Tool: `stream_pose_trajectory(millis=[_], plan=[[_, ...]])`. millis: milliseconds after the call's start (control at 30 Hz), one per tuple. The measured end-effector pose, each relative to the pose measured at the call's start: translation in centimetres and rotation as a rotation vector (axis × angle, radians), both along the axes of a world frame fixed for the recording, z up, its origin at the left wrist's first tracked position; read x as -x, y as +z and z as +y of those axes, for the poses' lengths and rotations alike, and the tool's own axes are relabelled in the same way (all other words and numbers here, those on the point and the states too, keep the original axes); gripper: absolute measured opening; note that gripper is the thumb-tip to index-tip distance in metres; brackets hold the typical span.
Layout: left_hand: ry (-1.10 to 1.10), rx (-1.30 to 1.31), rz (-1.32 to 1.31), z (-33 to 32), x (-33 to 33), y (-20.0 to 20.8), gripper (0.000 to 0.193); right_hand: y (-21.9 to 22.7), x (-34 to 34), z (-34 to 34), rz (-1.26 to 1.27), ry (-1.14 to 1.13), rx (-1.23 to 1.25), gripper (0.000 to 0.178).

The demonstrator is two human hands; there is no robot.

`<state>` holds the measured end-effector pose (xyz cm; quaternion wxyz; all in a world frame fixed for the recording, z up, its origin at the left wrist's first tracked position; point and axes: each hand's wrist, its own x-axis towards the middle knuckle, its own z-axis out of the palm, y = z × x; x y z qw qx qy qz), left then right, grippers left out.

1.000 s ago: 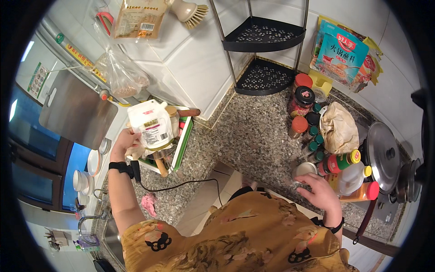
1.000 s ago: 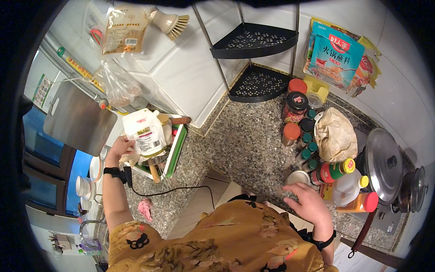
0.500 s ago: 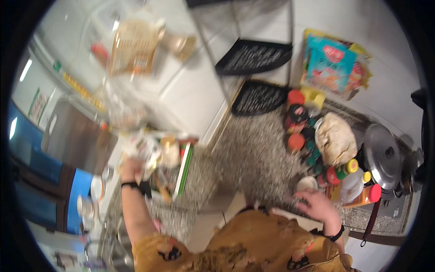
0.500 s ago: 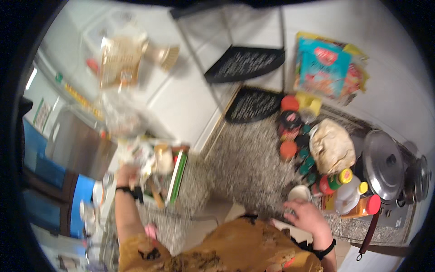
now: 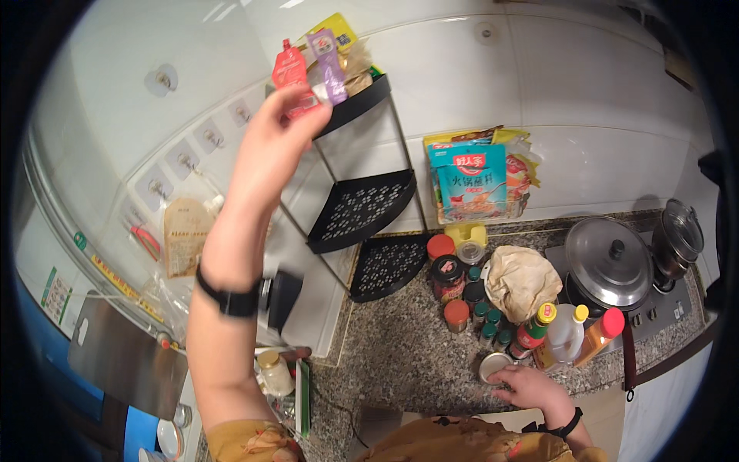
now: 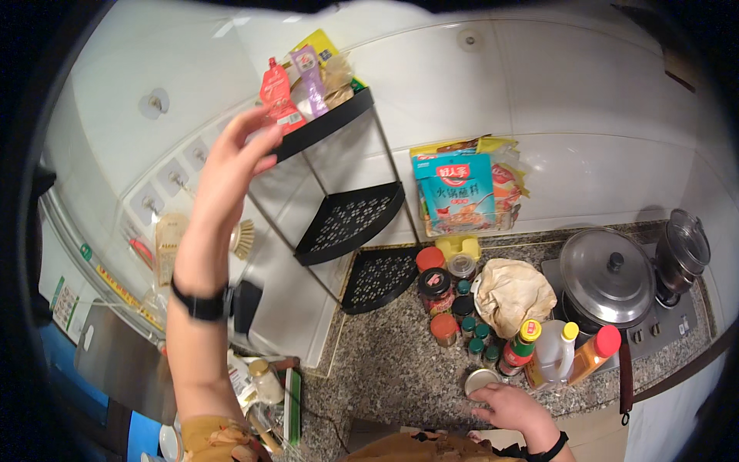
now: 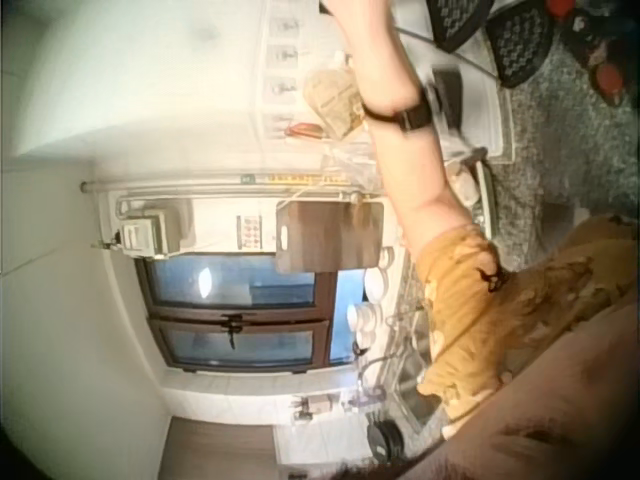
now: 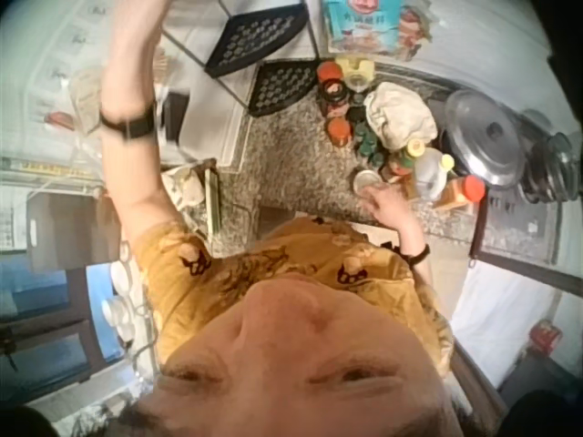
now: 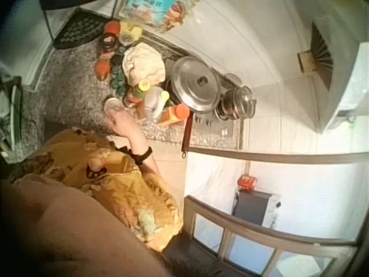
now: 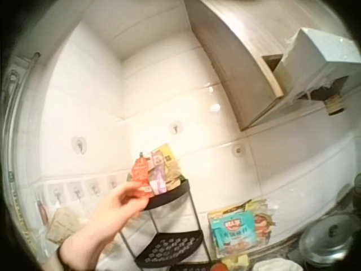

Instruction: The person removes various condiment bottles and packets from a corner shelf unit and places them on the countertop. They then disassemble the shelf unit, wash the parts in the sink, and reassemble the unit.

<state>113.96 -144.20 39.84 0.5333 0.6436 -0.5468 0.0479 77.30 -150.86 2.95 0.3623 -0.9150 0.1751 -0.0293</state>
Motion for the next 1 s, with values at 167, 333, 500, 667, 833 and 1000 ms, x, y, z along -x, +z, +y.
stream_pose_trajectory(millis=[167, 333, 500, 667, 833, 1000], plan=[[0.445, -0.118, -0.393, -14.0, -10.2, 2.9, 0.069, -1.6, 2.8, 1.0, 0.018, -0.177, -0.037, 0.037], [0.407, -0.041, -0.368, -22.5, -14.6, 2.2, 0.069, -0.8, 5.1, 2.8, 0.054, -0.357, -0.037, 0.037], [0.46, -0.023, -0.277, -25.2, -17.8, 0.5, 0.045, -1.3, 5.4, 3.7, 0.019, -0.426, -0.034, 0.037], [0.093, 0.328, 0.42, -19.6, -11.8, 2.6, 0.042, -1.0, 4.9, 3.1, -0.011, -0.375, -0.021, 0.036], [-0.165, 0.095, 0.353, -6.2, -10.5, 3.0, 0.045, -1.2, 3.8, 1.9, -0.025, -0.207, -0.027, 0.034], [-0.157, -0.557, 0.236, 12.4, -5.4, -5.5, 0.042, -1.2, 1.6, 1.3, -0.026, -0.012, -0.013, 0.032]])
